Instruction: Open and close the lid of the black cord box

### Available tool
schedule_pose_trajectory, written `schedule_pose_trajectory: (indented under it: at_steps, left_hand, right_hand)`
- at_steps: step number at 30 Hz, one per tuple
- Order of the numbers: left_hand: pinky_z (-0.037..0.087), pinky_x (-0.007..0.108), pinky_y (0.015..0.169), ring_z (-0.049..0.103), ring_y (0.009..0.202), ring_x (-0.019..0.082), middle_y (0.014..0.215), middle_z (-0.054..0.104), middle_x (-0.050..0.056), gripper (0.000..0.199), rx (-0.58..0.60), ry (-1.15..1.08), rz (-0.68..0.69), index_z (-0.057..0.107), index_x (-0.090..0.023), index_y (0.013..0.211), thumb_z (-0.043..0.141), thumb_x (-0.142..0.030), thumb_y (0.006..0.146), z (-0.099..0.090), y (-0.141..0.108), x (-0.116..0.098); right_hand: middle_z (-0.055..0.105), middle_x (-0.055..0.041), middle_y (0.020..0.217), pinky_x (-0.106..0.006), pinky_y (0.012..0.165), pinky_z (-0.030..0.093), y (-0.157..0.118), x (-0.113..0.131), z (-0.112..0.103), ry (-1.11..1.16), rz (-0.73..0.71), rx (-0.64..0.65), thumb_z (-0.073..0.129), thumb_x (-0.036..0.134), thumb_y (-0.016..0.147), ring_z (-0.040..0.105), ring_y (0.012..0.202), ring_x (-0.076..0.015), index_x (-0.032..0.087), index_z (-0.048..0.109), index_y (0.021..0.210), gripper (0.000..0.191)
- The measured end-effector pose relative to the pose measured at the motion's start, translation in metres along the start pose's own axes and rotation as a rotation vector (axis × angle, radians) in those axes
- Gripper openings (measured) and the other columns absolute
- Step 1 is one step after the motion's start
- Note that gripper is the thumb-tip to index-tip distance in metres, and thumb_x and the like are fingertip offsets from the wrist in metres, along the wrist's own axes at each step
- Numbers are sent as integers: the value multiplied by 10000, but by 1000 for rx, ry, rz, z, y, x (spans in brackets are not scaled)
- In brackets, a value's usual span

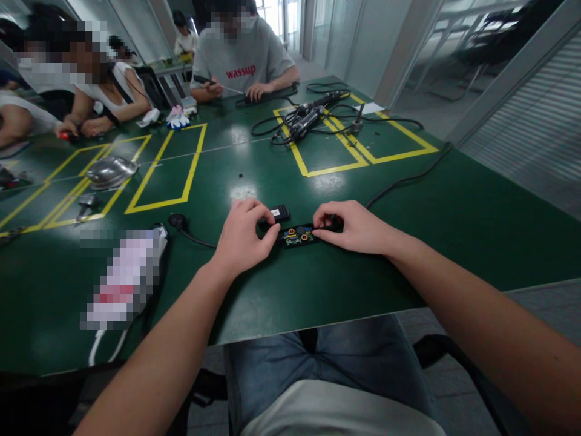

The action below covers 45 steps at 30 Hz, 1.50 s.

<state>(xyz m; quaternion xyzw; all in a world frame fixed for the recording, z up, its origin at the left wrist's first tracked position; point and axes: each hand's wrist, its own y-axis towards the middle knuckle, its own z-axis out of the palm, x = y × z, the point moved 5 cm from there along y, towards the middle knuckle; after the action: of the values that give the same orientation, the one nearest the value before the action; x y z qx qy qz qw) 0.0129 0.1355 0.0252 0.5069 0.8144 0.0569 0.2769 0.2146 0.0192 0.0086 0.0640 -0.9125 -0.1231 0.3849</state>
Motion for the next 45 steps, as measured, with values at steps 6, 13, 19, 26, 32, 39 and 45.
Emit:
schedule_pose_trajectory:
  at_steps: [6, 13, 19, 26, 32, 39, 45]
  left_hand:
    - [449, 346, 695, 636, 738, 214, 821, 698, 14, 65, 244, -54, 49, 647, -225, 944, 646, -267, 994, 11, -6, -10]
    - [412, 340, 675, 610, 716, 211, 808, 683, 20, 91, 226, -57, 46, 661, -213, 932, 640, -273, 998, 10, -5, -11]
    - [409, 325, 664, 555, 666, 178, 787, 654, 9, 119, 188, -97, 71, 659, -203, 916, 587, -234, 1005, 7, -5, -12]
    - [402, 315, 655, 538, 646, 163, 756, 635, -1, 131, 158, -117, 91, 659, -197, 892, 577, -195, 994, 6, -5, -12]
    - [403, 320, 659, 547, 660, 168, 758, 639, 7, 135, 139, -117, 97, 689, -188, 898, 586, -203, 984, 3, -5, -13]
    - [405, 315, 657, 546, 643, 159, 740, 629, -7, 100, 151, -144, 105, 679, -190, 910, 590, -188, 955, 4, -5, -12]
    - [400, 319, 656, 539, 637, 161, 726, 617, -10, 105, 167, -139, 104, 665, -195, 899, 582, -198, 962, 3, -5, -12]
  right_hand:
    - [722, -20, 788, -325, 685, 457, -1, 0, 3, -20, -7, -18, 718, 281, 904, 615, 705, -181, 218, 744, 866, 78]
    - [730, -28, 792, -324, 677, 458, -2, 2, 2, -28, -20, -28, 710, 274, 912, 607, 694, -177, 212, 762, 860, 96]
    - [749, -34, 823, -320, 676, 469, -2, 4, -1, -2, -60, -45, 714, 268, 935, 620, 704, -178, 218, 764, 861, 102]
    - [758, -34, 802, -319, 665, 471, -2, 5, -2, -13, -44, -62, 724, 278, 927, 622, 686, -176, 215, 790, 862, 112]
    - [758, -30, 766, -321, 661, 472, -2, 5, -3, -22, -19, -67, 731, 295, 911, 618, 665, -173, 211, 811, 858, 128]
    - [749, -30, 769, -318, 652, 456, -3, 6, -4, -32, -43, -65, 682, 250, 916, 596, 657, -168, 207, 780, 844, 130]
    - [760, -46, 845, -318, 653, 455, -3, 6, -5, -51, -74, -67, 692, 246, 923, 605, 678, -168, 207, 760, 843, 112]
